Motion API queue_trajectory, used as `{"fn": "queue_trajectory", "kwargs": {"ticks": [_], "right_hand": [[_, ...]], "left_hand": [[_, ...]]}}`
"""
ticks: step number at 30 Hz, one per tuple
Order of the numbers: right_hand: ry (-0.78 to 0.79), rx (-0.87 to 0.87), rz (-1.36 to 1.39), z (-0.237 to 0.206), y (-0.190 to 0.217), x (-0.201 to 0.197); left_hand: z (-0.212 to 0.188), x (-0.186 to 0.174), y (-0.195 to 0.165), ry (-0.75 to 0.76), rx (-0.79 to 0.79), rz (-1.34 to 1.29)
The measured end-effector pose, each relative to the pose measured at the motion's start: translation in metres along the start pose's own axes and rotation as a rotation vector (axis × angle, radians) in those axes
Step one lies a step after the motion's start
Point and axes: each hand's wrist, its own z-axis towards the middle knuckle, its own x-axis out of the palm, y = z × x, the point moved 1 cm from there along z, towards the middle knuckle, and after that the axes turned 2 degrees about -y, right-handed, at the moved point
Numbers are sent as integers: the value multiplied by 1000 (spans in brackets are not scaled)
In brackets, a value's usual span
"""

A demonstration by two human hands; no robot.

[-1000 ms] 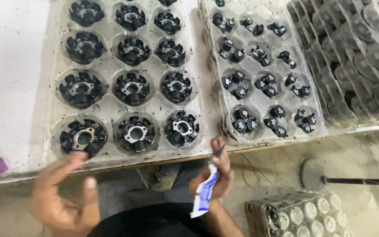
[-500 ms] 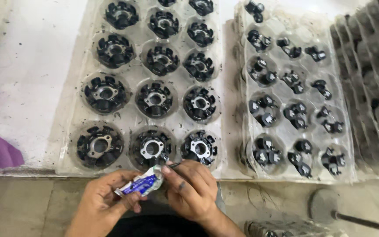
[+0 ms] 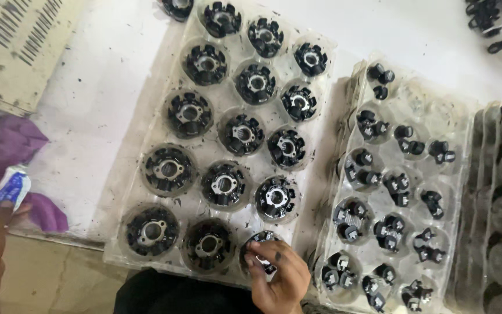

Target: The person picks black rotor-like components one at a time from plastic trays and applies adhesive from a blue tube to each component using a small nozzle applicator, then places the treated component back into the tray. At the end the person handles the adhesive tube at a nearby bench.

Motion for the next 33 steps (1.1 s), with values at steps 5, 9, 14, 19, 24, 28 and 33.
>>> {"fn": "queue_trajectory", "kwargs": {"ticks": [5, 9, 14, 19, 24, 28, 33], "right_hand": [[128, -74, -155, 76, 32, -3], [187, -106, -298, 138, 20, 7], [226, -41, -376, 236, -71, 34], [384, -276, -645, 343, -191, 66], [457, -74, -714, 412, -284, 88], [639, 199, -740, 430, -321, 99], [668, 211, -691, 423, -331, 91]], "left_hand": [[19, -11, 32, -272, 264, 186], [7, -13, 30, -431, 588, 577], [-82, 4, 38, -371, 334, 338], [-182, 72, 68, -208, -196, -115], [-238, 143, 86, -66, -297, -142], [-259, 189, 103, -291, -219, -432], [-257, 223, 135, -500, -222, -539]]}}
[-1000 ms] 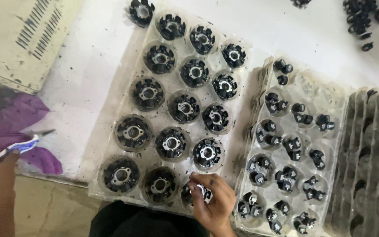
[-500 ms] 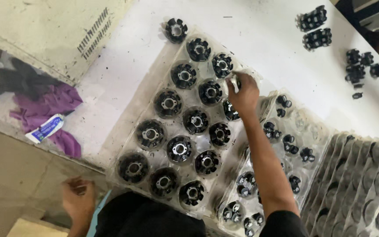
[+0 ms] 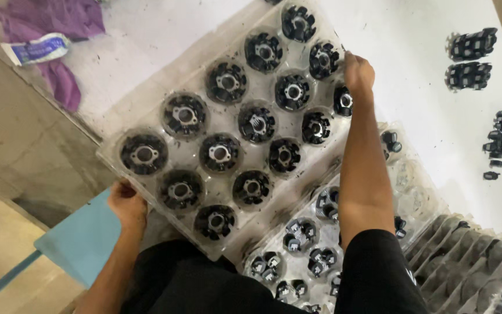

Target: The person picks black rotor-like components one at a time from plastic trays and applies adhesive from a blue tube to each component using a small nozzle applicator, then places the treated component back into the tray. At the end the person handles the adhesive tube at a nearby bench.

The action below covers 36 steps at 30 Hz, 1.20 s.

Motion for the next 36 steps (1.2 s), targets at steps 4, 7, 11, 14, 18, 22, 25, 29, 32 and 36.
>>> {"fn": "queue_trajectory", "kwargs": {"ticks": [4, 7, 11, 14, 18, 22, 25, 29, 32, 36], "right_hand": [[0, -44, 88, -30, -7, 6], [140, -4, 77, -54, -12, 12], [318, -21, 138, -57, -18, 13], [-4, -413, -129, -42, -17, 15], [-146, -865, -245, -18, -3, 39], [-13, -822, -91, -9, -3, 61], [80, -558, 129, -9, -19, 68], [266, -306, 412, -7, -41, 87], [555, 467, 844, -11, -52, 102], [815, 539, 1079, -37, -63, 96]], "left_hand": [[1, 5, -14, 88, -223, -420], [-11, -8, -56, 221, -622, -721], [-16, -35, -97, 116, -601, -542], [-16, -44, -90, 67, -719, -530], [-13, -56, -67, 10, -684, -592], [-27, -69, -60, -43, -703, -589], [-32, -69, -71, -28, -670, -580], [-38, -62, -99, 87, -542, -587], [-36, -56, -114, -48, -569, -488], [-14, -74, -129, 10, -317, -399]]}}
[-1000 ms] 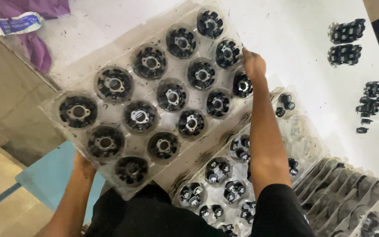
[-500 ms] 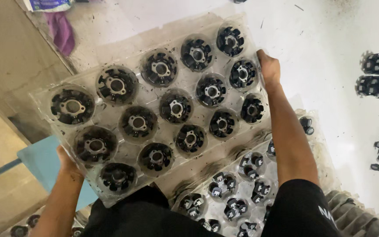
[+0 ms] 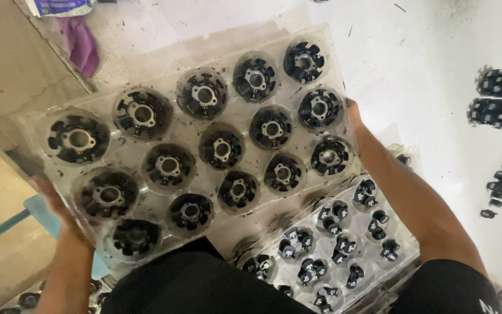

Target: The person picks black rotor-like components one at a time from plastic trays and applies adhesive from a blue tube to each component using a small nozzle applicator, then places the treated component back into the tray. At the end the person handles the adhesive tube at a nearby bench.

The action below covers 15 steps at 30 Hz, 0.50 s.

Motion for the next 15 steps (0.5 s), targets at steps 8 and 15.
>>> {"fn": "queue_trajectory", "kwargs": {"ticks": [8, 15], "right_hand": [[86, 136, 186, -88, -12, 61], [-41, 164, 192, -203, -12, 120]], "left_hand": [[44, -35, -25, -52, -4, 115], [48, -8, -87, -25, -92, 327]]}}
